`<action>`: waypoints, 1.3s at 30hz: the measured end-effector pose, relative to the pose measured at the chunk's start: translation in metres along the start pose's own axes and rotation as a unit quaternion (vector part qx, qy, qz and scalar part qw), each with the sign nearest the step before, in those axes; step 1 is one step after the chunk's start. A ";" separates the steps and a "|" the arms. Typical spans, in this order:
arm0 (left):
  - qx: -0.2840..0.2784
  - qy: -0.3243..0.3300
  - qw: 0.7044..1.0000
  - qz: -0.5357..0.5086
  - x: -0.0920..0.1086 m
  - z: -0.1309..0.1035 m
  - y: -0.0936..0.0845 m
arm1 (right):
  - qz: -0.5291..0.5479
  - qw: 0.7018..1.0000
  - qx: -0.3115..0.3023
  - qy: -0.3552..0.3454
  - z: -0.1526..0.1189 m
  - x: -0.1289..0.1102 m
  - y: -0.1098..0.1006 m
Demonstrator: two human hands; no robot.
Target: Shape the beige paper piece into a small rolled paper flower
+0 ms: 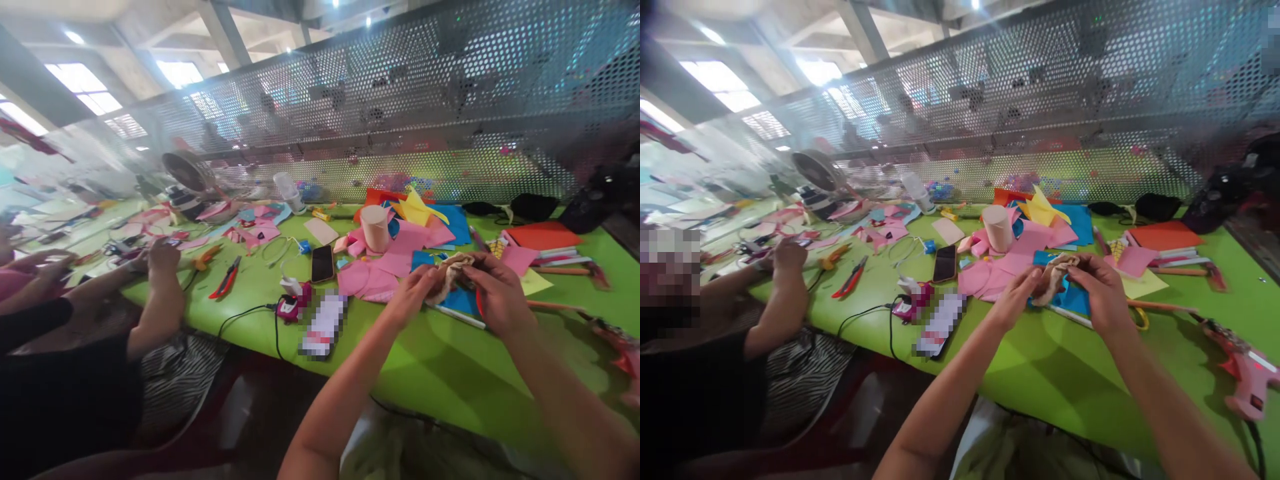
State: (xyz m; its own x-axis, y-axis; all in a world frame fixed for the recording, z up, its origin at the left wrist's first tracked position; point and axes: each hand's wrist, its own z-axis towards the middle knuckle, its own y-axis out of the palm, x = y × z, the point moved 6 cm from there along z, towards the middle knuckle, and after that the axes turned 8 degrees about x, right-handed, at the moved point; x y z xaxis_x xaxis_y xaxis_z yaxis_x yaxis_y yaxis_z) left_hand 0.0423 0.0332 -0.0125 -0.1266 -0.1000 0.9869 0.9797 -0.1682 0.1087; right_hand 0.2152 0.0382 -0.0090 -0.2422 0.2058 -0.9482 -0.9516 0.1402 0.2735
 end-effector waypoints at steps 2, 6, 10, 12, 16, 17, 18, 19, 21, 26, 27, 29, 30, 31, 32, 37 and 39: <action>-0.001 -0.018 1.000 0.002 -0.003 0.007 0.004 | -0.002 1.000 0.004 -0.017 0.003 0.000 -0.002; 0.071 -0.006 0.997 0.018 -0.009 0.020 0.008 | -0.044 0.998 0.023 -0.039 0.008 0.007 -0.006; 0.142 0.007 0.990 0.002 -0.015 0.025 0.010 | -0.076 0.996 0.033 -0.010 0.011 0.018 -0.005; 0.143 0.000 0.988 -0.049 -0.020 0.026 0.010 | -0.062 0.998 0.027 0.011 0.011 0.018 -0.004; 0.109 -0.056 0.980 -0.157 -0.034 0.024 0.007 | -0.059 0.998 0.025 0.009 0.009 0.009 -0.003; 0.108 -0.061 0.979 -0.164 -0.036 0.023 0.005 | -0.092 0.994 0.046 -0.021 0.008 0.004 -0.005; 0.109 -0.058 0.978 -0.166 -0.036 0.022 0.002 | -0.136 0.986 0.069 -0.063 0.006 -0.003 -0.007; 0.110 -0.050 0.979 -0.163 -0.036 0.021 -0.001 | -0.181 0.974 0.082 -0.104 0.003 -0.009 -0.007; 0.110 -0.028 0.983 -0.141 -0.033 0.019 -0.004 | -0.249 0.955 0.062 -0.148 -0.003 -0.016 -0.003; 0.095 0.000 0.991 -0.090 -0.029 0.019 -0.003 | -0.301 0.944 0.024 -0.134 -0.008 -0.010 0.003; 0.100 0.003 0.991 -0.093 -0.029 0.019 -0.003 | -0.301 0.943 0.035 -0.139 -0.007 -0.010 0.001; 0.119 -0.001 0.987 -0.110 -0.032 0.020 -0.006 | -0.262 0.955 0.050 -0.127 -0.004 -0.007 -0.004; 0.134 -0.006 0.984 -0.121 -0.034 0.020 -0.008 | -0.224 0.966 0.058 -0.111 -0.002 -0.005 -0.008; 0.152 -0.011 0.980 -0.131 -0.035 0.020 -0.011 | -0.182 0.977 0.066 -0.092 -0.001 -0.002 -0.011; 0.173 -0.015 0.975 -0.138 -0.037 0.020 -0.014 | -0.141 0.984 0.075 -0.077 0.000 -0.001 -0.014; 0.226 0.011 0.967 -0.119 -0.032 0.015 -0.020 | -0.128 0.981 0.079 -0.123 -0.002 -0.008 -0.012; 0.182 0.016 0.975 -0.128 -0.027 0.013 -0.013 | -0.173 0.972 0.029 -0.158 -0.006 -0.014 0.000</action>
State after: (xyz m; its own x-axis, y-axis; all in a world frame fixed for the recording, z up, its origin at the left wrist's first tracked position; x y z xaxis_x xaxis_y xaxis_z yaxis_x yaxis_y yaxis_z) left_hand 0.0355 0.0504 -0.0391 -0.3742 -0.1315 0.9180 0.9046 0.1662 0.3926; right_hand 0.2175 0.0295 0.0029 0.1691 0.4214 -0.8910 -0.9510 0.3071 -0.0352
